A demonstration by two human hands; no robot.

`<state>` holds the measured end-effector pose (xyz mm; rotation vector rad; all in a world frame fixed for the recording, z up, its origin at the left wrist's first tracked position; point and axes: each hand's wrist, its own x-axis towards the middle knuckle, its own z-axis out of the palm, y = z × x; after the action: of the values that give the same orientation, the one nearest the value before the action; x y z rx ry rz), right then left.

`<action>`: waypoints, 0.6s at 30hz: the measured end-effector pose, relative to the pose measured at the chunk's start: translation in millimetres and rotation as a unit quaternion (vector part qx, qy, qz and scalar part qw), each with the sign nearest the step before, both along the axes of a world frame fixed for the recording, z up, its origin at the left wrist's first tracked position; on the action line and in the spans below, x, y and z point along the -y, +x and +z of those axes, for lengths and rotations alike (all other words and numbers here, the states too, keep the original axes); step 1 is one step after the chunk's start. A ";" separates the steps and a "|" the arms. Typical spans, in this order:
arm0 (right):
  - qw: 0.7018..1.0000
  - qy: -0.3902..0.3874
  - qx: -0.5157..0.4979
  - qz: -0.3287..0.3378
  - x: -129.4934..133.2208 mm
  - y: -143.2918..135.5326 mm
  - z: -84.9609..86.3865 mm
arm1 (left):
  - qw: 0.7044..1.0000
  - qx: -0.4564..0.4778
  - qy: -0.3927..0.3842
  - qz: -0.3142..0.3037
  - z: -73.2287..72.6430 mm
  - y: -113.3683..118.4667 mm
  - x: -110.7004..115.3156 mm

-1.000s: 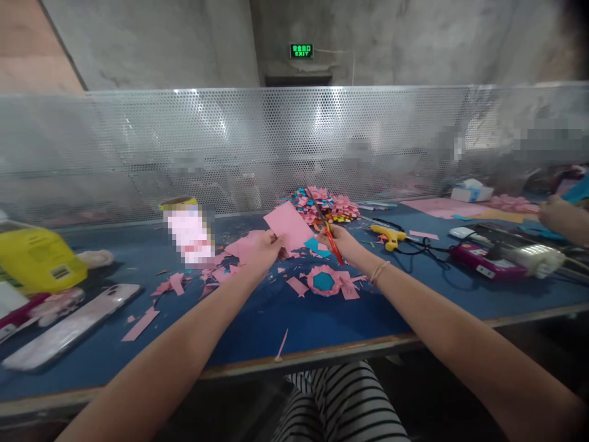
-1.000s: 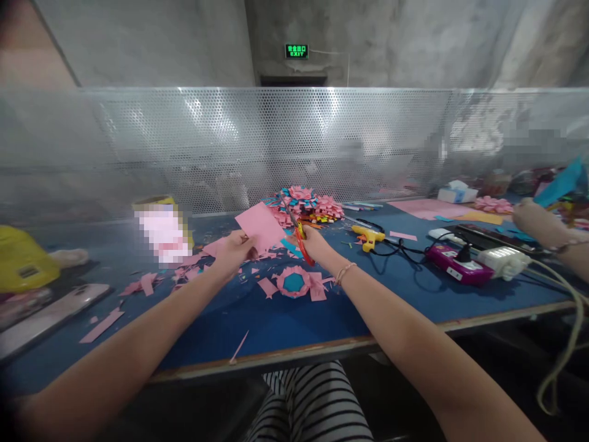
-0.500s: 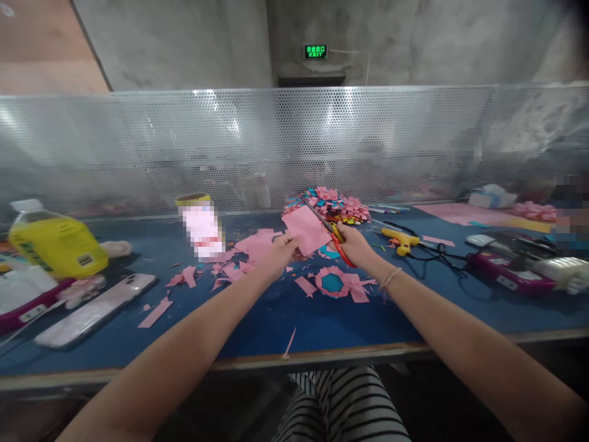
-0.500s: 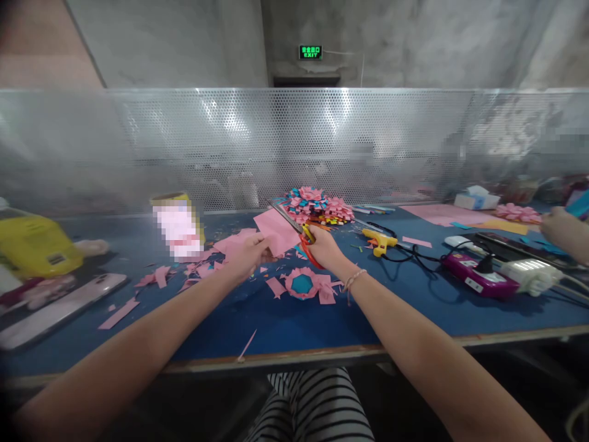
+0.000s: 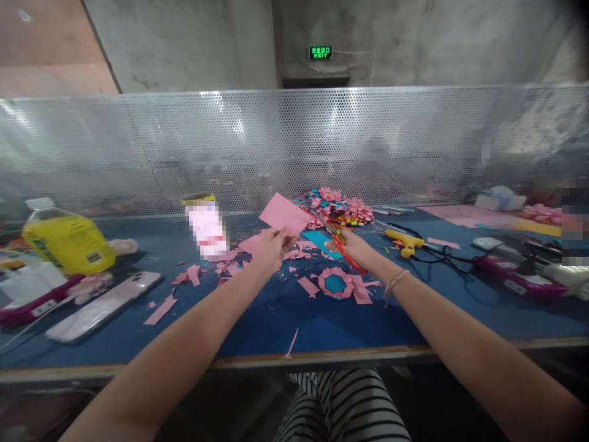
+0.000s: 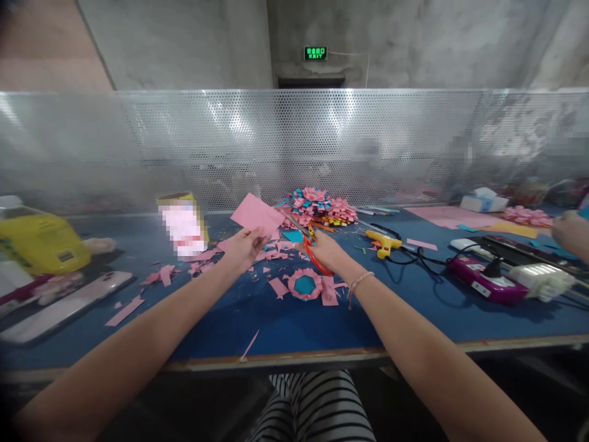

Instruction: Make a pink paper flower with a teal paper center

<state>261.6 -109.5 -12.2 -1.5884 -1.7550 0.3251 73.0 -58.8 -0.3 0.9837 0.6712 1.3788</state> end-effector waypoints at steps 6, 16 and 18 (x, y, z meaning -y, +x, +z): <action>0.994 -0.060 0.090 -0.009 -0.9 1.3 0.7 | 0.997 0.041 0.052 -0.027 -3.6 0.1 -0.5; 0.996 -0.046 0.073 0.033 -4.8 -2.7 -3.2 | 0.997 -0.027 0.054 -0.039 -5.6 1.5 3.9; 0.997 -0.041 0.052 0.042 -2.9 -4.2 -2.4 | 0.997 -0.040 0.060 -0.037 -4.1 1.1 6.1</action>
<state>257.4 -106.6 -14.7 -1.6173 -1.9128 0.3647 74.2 -64.9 -4.4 1.1542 0.6111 1.3314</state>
